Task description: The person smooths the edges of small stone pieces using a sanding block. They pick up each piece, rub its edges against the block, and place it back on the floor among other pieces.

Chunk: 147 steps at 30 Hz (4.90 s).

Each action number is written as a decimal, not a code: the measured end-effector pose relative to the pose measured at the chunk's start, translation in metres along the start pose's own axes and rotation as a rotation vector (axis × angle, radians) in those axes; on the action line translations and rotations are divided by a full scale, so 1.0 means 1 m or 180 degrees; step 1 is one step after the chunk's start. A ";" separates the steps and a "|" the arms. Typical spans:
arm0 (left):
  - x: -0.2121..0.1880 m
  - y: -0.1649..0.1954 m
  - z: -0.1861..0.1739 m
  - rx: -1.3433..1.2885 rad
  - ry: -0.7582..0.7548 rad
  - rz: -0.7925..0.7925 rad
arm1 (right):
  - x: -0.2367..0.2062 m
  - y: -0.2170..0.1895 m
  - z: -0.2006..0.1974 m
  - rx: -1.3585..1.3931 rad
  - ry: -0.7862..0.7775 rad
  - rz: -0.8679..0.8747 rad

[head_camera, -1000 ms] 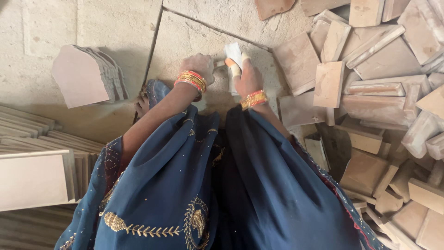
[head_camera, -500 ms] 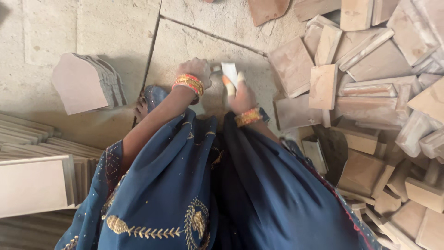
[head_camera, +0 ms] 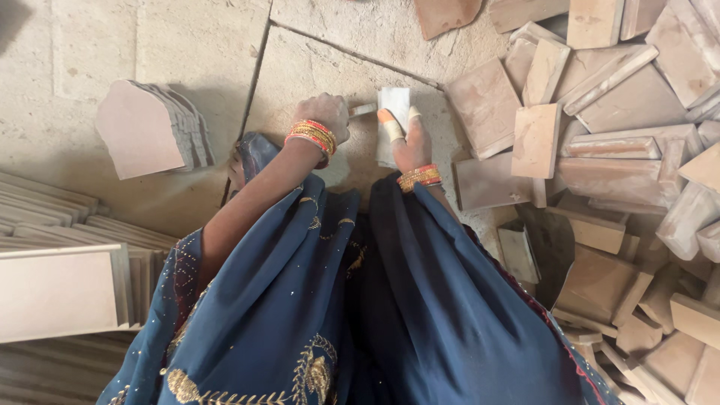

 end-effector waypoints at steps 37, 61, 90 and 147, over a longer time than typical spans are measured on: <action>-0.018 -0.017 -0.024 -0.0158 -0.0327 -0.0175 | 0.031 -0.024 0.002 0.0919 -0.0446 0.0114; 0.005 -0.031 -0.011 0.0007 -0.0042 0.0037 | 0.081 -0.031 0.046 -0.1130 -0.0203 -0.1140; 0.024 -0.032 -0.011 -0.0253 -0.0038 0.0172 | 0.024 -0.017 0.030 -0.0666 0.0238 -0.0904; 0.011 -0.043 0.002 -0.0099 0.0012 -0.0003 | 0.024 -0.050 0.022 0.0847 -0.0434 0.0017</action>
Point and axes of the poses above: each hand's wrist, its own x-axis towards the middle knuckle, its own z-axis out of the palm, y = z × x, the point moved 1 cm from there along x, towards the middle knuckle, and after that the axes turned 13 degrees about -x, right-handed, at the moved point
